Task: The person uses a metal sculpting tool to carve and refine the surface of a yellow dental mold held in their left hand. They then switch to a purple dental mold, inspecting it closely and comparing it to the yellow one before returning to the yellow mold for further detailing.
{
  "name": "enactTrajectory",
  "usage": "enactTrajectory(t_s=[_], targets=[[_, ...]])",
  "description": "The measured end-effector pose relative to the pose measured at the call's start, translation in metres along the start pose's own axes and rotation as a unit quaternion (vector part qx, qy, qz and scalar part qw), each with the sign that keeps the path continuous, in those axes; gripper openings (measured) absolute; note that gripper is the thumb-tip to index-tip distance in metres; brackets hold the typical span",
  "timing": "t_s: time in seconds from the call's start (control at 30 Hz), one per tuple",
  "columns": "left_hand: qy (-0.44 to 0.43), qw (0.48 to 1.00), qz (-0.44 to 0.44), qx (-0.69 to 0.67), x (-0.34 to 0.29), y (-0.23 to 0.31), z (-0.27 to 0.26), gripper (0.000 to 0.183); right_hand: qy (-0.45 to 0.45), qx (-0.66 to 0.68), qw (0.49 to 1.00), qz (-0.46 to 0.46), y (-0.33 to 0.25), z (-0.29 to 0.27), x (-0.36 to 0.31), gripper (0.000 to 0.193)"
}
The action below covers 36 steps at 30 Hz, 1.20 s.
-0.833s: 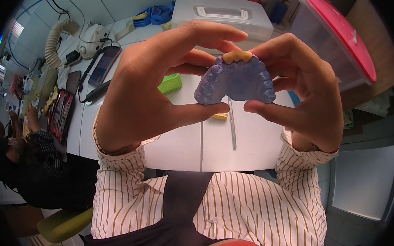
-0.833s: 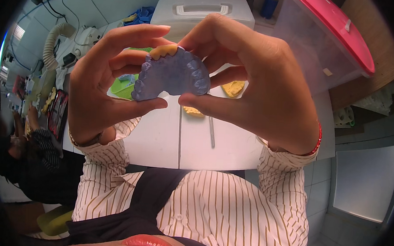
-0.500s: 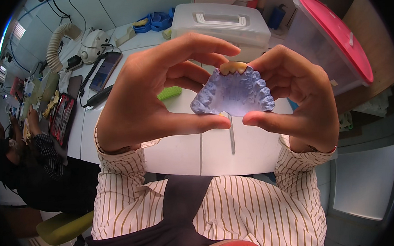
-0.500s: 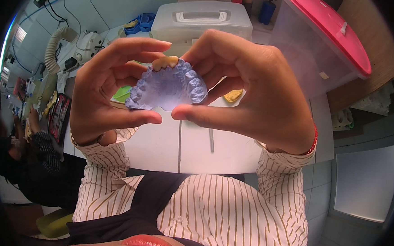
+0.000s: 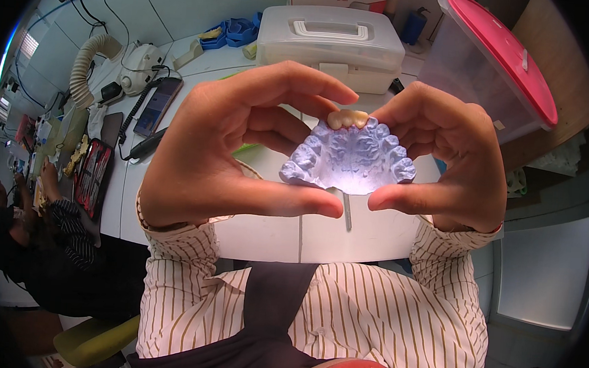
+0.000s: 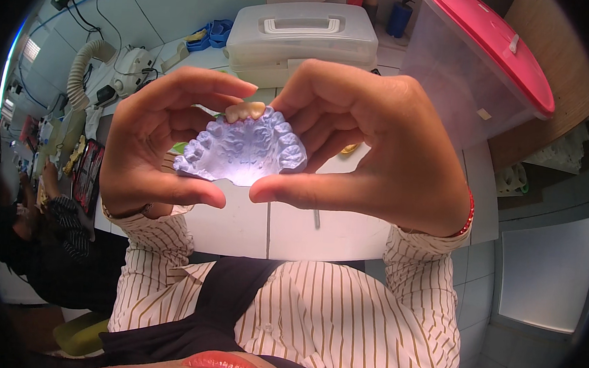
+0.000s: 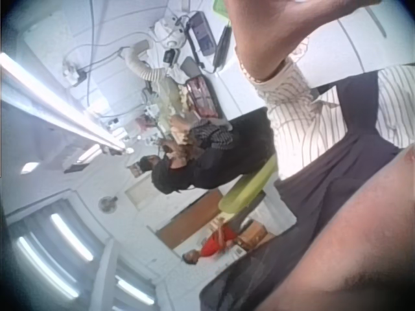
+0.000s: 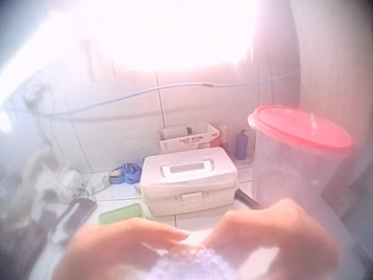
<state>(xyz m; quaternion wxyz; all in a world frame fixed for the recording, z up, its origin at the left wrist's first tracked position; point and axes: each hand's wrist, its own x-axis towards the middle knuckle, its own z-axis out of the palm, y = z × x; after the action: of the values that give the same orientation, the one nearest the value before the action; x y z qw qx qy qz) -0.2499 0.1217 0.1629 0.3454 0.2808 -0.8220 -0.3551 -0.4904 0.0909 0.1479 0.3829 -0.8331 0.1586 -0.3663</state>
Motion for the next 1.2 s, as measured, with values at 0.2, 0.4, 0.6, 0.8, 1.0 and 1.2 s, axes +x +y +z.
enactTrajectory(t_s=[0.2,0.4,0.6,0.8,1.0,1.2], targets=[[-0.001,1.000,-0.007,-0.030,0.001,-0.002,0.001,0.085,0.007,-0.006,1.000,-0.010,0.002,0.000,-0.001,0.056],[0.023,0.999,-0.029,-0.017,0.001,-0.002,0.000,0.082,0.019,0.010,1.000,0.000,0.003,0.001,0.003,0.054],[0.057,0.980,-0.134,-0.136,0.011,-0.013,0.000,0.071,0.049,-0.008,0.998,0.043,0.012,0.002,0.009,0.048],[0.020,0.987,-0.065,-0.147,0.014,-0.031,-0.008,0.055,0.070,-0.032,0.997,0.032,0.019,0.001,0.015,0.045],[0.085,0.967,-0.124,-0.204,0.020,-0.045,-0.005,0.049,0.074,-0.063,0.995,0.032,0.022,0.003,0.015,0.044],[0.075,0.952,-0.140,-0.263,0.023,-0.052,-0.002,0.047,0.064,-0.087,0.993,0.043,0.020,0.002,0.016,0.044]])
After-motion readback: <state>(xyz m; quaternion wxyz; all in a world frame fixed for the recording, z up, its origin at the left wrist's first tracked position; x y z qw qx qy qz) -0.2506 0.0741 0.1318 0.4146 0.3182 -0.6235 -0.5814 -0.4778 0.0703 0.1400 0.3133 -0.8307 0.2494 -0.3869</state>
